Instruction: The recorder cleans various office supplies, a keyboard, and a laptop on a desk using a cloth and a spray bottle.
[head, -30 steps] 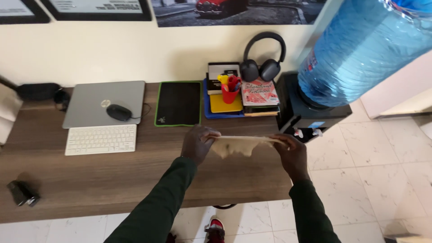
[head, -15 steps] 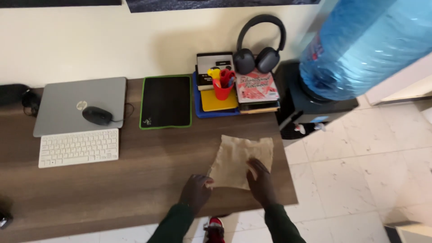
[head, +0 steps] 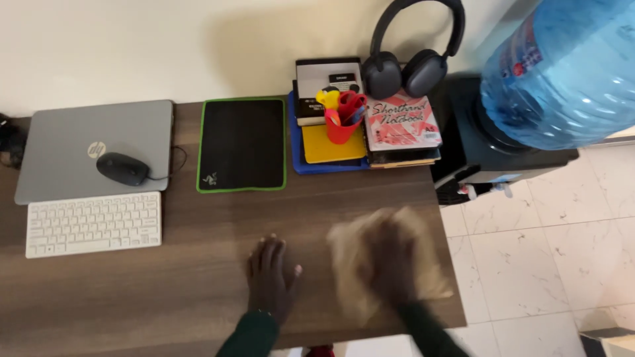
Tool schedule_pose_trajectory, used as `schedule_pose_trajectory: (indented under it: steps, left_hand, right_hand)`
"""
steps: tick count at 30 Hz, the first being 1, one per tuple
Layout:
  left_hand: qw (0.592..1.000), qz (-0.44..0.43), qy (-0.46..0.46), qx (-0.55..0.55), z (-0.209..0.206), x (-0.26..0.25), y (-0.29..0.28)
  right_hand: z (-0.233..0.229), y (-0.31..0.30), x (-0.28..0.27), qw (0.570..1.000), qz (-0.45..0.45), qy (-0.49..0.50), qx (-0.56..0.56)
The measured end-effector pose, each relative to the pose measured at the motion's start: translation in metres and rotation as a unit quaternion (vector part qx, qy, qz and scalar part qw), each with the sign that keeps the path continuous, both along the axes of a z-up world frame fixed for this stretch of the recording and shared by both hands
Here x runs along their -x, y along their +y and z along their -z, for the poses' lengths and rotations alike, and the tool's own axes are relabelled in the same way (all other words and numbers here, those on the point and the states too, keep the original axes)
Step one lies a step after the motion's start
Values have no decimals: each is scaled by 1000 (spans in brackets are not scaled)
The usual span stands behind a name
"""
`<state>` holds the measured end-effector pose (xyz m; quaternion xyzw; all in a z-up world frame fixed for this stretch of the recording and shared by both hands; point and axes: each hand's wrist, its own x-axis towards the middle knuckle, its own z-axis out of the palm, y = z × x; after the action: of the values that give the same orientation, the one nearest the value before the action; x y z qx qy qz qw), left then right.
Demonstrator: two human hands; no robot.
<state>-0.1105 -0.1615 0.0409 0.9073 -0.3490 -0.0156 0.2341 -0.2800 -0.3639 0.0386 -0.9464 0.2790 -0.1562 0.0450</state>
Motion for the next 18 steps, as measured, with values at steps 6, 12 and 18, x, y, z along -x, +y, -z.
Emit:
schedule_pose_trajectory:
  steps: [6,12,18]
  left_hand:
    - [988,-12,145,-60,-6,-17,0]
    - [988,-142,54,-26,17,-32,5]
    - [993,-65,26,-92,29,-37,20]
  right_hand:
    - [113,-52,-138,989,124,-78,-35]
    - [19,89,-57,963,-227,33,-144]
    - [18,92,-68,966,-227,27,-120]
